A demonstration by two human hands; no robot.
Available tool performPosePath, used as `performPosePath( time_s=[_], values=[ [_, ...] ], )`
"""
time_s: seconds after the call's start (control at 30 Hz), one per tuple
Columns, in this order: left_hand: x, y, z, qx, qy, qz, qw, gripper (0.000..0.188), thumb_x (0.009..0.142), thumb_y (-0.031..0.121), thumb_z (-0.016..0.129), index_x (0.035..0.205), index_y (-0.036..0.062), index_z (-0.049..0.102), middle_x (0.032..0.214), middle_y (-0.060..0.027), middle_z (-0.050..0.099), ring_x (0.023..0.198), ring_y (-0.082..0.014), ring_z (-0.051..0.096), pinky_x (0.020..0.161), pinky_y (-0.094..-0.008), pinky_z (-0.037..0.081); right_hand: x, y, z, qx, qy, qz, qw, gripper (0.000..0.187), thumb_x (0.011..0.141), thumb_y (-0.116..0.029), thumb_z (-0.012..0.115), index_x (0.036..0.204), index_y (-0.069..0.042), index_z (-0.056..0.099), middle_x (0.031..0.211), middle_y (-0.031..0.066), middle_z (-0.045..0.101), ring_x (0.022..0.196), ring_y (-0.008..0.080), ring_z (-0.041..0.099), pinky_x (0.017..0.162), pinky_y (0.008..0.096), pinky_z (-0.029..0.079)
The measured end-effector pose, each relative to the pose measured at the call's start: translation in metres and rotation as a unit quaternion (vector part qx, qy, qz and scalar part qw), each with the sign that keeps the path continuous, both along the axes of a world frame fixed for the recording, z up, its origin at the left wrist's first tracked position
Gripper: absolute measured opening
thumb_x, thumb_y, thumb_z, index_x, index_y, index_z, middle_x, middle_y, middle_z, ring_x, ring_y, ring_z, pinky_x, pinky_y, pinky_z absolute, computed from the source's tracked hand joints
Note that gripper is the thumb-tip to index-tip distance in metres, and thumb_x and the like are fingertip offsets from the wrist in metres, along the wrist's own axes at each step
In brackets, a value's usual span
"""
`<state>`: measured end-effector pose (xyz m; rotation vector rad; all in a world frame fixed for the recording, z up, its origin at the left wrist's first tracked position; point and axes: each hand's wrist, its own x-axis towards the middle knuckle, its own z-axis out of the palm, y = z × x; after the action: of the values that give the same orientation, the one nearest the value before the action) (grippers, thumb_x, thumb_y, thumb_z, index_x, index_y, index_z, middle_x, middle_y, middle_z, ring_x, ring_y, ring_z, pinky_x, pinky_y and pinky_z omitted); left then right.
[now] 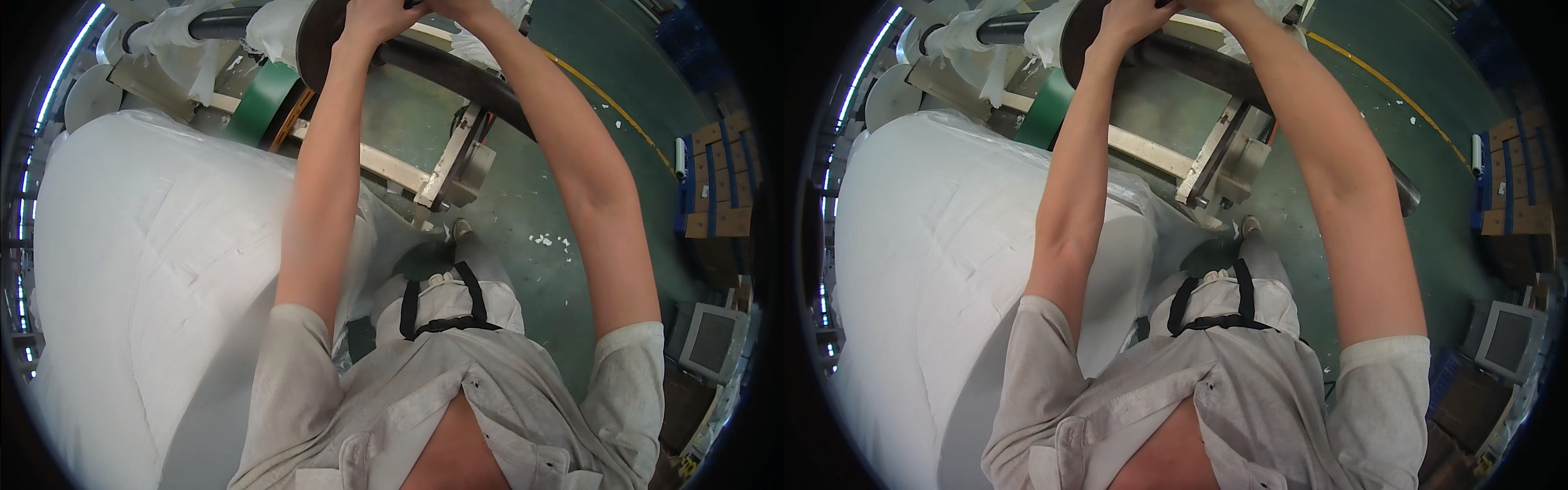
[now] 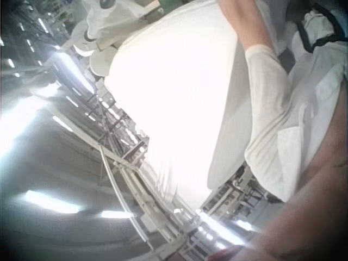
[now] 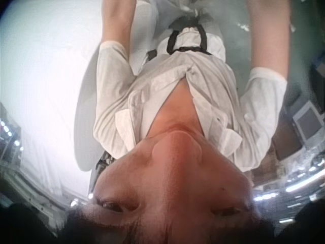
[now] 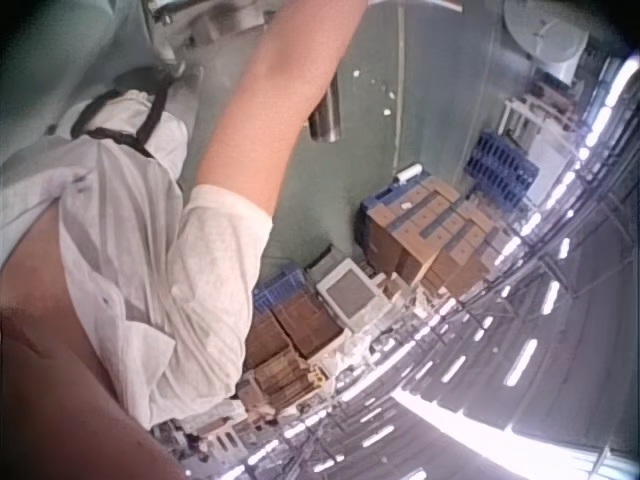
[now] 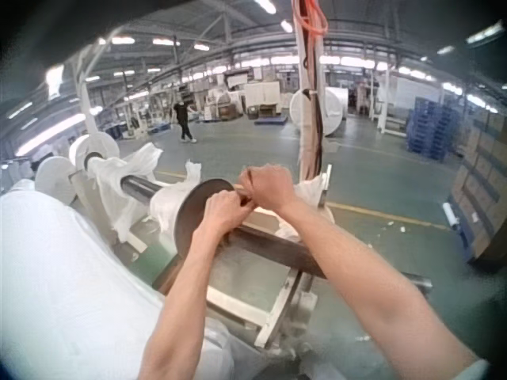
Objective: The person is adjusting components on a large industrial spindle by using a small hex wrench to turn bolts, moving between different parts of the machine frame.
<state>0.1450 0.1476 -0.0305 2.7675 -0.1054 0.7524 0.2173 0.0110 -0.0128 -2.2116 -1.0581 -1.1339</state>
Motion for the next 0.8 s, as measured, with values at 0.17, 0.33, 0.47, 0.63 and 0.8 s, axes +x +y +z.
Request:
performPosePath(
  time_s=[0.17, 0.33, 0.47, 0.63, 0.8],
  values=[
    [0.0, 0.007, -0.002, 0.022, 0.039, -0.014, 0.999, 0.047, 0.092, 0.056, 0.061, 0.092, 0.0134, 0.08, 0.079, -0.0187, 0.072, 0.08, -0.0382, 0.072, 0.075, -0.0503, 0.057, -0.009, 0.001, 0.001, 0.036, 0.038, 0.019, 0.998, 0.047, 0.1, -0.036, 0.049, 0.069, -0.008, 0.069, 0.066, 0.0198, 0.067, 0.064, 0.0417, 0.068, 0.059, 0.0534, 0.054],
    [-0.002, 0.011, 0.007, -0.001, 0.102, -0.055, 0.993, 0.052, 0.092, 0.056, 0.063, 0.112, 0.0111, 0.078, 0.091, -0.0157, 0.076, 0.088, -0.0348, 0.073, 0.079, -0.0429, 0.054, -0.018, -0.008, -0.004, 0.064, 0.023, 0.055, 0.996, 0.043, 0.102, -0.032, 0.048, 0.073, -0.006, 0.066, 0.061, 0.0169, 0.063, 0.052, 0.0357, 0.062, 0.05, 0.0469, 0.048],
    [-0.01, 0.022, 0.022, -0.163, 0.082, -0.136, 0.974, 0.037, 0.097, 0.037, 0.066, 0.106, 0.0018, 0.071, 0.085, -0.0073, 0.073, 0.078, -0.0161, 0.066, 0.074, -0.0306, 0.051, -0.008, -0.03, -0.011, 0.013, 0.019, 0.016, 1.0, 0.037, 0.1, -0.039, 0.054, 0.085, -0.009, 0.071, 0.083, 0.0073, 0.072, 0.081, 0.0293, 0.068, 0.068, 0.045, 0.056],
    [-0.07, 0.014, 0.014, -0.35, -0.174, -0.029, 0.92, 0.017, 0.098, 0.017, 0.062, 0.094, 0.0016, 0.069, 0.083, -0.0094, 0.071, 0.078, -0.0205, 0.068, 0.071, -0.0322, 0.052, -0.019, -0.048, -0.022, -0.034, -0.053, 0.027, 0.998, 0.019, 0.096, -0.024, 0.062, 0.088, -0.008, 0.065, 0.084, 0.0069, 0.068, 0.087, 0.0264, 0.066, 0.077, 0.0396, 0.053],
    [-0.104, -0.045, -0.056, -0.316, -0.123, -0.059, 0.939, 0.013, 0.096, 0.016, 0.065, 0.095, 0.0033, 0.068, 0.086, -0.0071, 0.071, 0.081, -0.0228, 0.066, 0.074, -0.0332, 0.052, -0.029, -0.037, -0.012, -0.102, -0.089, 0.019, 0.991, 0.015, 0.094, -0.02, 0.062, 0.086, -0.007, 0.062, 0.083, 0.0087, 0.067, 0.084, 0.0262, 0.065, 0.08, 0.0384, 0.049]
  ],
)
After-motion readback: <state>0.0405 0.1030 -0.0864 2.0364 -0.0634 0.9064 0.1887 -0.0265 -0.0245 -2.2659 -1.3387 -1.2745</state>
